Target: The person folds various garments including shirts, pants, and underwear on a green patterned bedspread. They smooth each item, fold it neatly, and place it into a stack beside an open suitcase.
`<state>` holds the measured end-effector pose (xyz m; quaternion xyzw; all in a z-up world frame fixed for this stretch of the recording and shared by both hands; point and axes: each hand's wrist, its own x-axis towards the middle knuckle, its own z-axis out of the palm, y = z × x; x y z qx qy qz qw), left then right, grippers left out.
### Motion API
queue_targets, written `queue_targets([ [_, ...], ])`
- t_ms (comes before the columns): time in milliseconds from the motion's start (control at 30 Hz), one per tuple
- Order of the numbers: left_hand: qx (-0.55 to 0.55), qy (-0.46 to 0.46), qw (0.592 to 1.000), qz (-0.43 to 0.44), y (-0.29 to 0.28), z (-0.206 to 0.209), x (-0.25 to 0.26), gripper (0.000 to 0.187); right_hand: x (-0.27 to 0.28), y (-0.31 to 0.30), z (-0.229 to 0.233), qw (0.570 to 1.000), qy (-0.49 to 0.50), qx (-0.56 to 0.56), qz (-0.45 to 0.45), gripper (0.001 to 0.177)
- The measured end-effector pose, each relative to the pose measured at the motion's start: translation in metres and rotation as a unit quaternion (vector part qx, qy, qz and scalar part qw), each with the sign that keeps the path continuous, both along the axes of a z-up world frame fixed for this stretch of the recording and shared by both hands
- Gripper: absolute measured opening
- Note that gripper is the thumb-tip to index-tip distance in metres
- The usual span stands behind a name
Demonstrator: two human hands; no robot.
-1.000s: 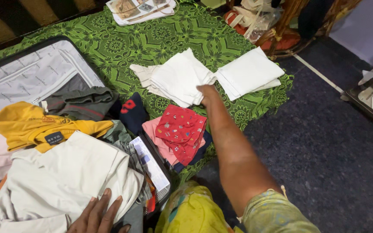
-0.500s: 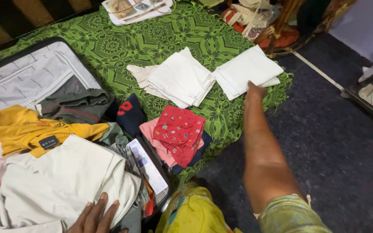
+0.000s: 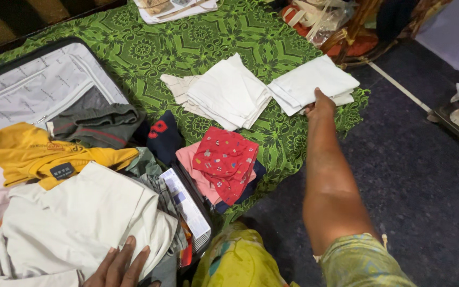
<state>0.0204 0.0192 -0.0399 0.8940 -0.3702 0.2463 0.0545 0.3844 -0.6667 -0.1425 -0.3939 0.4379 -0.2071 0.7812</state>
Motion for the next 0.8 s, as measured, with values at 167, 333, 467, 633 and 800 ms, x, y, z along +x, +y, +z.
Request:
queue_targets([
  [167,-0.004,-0.005,1.000,0.014,0.002,-0.003,-0.003,0.066,0.010,0.014,0.005,0.992,-0.121,-0.029,-0.016,0.037],
  [333,0.034,0.001,0.999,0.016,0.007,-0.015,-0.004,0.051,0.023,0.052,0.013,0.922,0.003,-0.387,-0.033,0.042],
  [467,0.008,0.002,0.999,0.039,0.005,-0.021,-0.008,0.049,0.026,0.094,0.016,0.811,0.059,-0.581,-0.027,0.042],
  [633,-0.011,-0.024,1.000,0.010,0.005,-0.021,-0.005,0.061,0.021,0.119,0.024,0.790,0.071,-0.608,-0.034,0.039],
  [800,0.023,-0.035,0.999,0.030,0.007,-0.026,-0.005,0.045,0.025,0.114,0.017,0.803,0.066,-0.592,-0.023,0.039],
])
